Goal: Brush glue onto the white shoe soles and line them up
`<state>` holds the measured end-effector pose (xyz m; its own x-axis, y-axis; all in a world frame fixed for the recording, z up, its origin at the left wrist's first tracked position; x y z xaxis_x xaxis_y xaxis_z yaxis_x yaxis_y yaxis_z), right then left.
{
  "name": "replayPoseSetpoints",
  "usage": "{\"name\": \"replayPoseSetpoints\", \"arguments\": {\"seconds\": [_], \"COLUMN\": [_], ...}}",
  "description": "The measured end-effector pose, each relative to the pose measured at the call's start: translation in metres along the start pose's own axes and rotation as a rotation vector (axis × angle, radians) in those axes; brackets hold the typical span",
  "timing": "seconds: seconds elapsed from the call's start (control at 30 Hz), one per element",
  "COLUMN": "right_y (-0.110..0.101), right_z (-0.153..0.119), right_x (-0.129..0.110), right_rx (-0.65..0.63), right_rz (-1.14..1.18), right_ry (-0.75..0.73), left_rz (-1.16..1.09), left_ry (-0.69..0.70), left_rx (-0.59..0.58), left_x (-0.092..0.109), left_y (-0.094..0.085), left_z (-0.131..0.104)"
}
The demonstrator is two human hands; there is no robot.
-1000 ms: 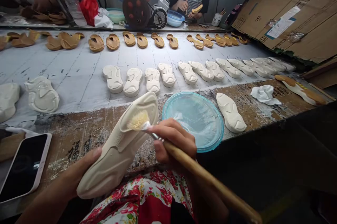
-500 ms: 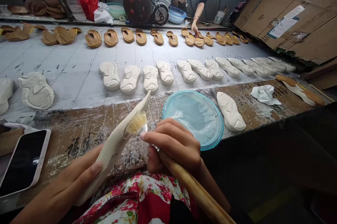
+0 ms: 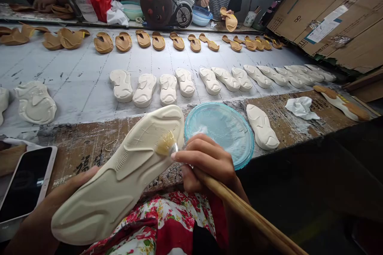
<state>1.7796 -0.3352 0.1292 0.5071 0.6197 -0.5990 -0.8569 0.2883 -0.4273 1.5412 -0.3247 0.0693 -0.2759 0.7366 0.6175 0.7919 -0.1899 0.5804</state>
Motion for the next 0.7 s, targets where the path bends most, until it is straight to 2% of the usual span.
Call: {"name": "replayPoseSetpoints", "arguments": {"seconds": [0.1,0.17,0.2,0.3,0.37,0.43,0.5,0.57,0.6,0.7], "right_y": [0.010,0.025,0.035,0.058,0.058,0.039,0.007,-0.026,-0.039,-0.059], "right_z": [-0.009,-0.017,-0.021,-0.033,-0.039,-0.044,-0.050,-0.057,-0.061,-0.068], "right_x": [-0.001,-0.008,-0.012,-0.021,-0.016,0.001,0.030,0.056,0.069,0.100], "right_rx": [0.013,0.069,0.052,-0.109,-0.192,-0.134,0.064,0.265,0.302,0.205], "right_rz": [0.065,0.120,0.149,0.221,0.288,0.313,0.184,0.087,0.049,0.042], "right_ry": [0.006,-0.012,-0.021,0.022,0.124,0.292,0.576,0.710,0.776,0.957], "left_rz": [-0.085,-0.073,-0.068,-0.085,-0.126,-0.189,-0.255,-0.297,-0.310,-0.326], "left_ry": [0.003,0.057,0.088,0.133,0.139,0.135,0.117,0.099,0.092,0.080], "left_rx": [-0.001,0.025,0.047,0.130,0.151,0.147,0.147,0.160,0.167,0.183], "left_x": [-0.002,-0.004,-0.005,-0.012,-0.017,-0.019,-0.020,-0.020,-0.020,-0.020], "left_y": [0.011,0.018,0.020,0.021,0.019,0.017,0.017,0.018,0.019,0.021], "left_z": [0.002,0.007,0.011,0.027,0.038,0.047,0.053,0.055,0.056,0.055]}}
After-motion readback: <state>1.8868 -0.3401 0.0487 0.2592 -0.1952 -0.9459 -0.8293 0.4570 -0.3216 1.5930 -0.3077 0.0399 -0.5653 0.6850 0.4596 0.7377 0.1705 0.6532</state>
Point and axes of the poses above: each hand's wrist, its own z-axis towards the middle knuckle, its own y-axis out of the palm, x = y × z, the point moved 3 cm from there along z, towards the middle knuckle, and after that the axes turned 12 degrees about y, right-handed, at the moved point
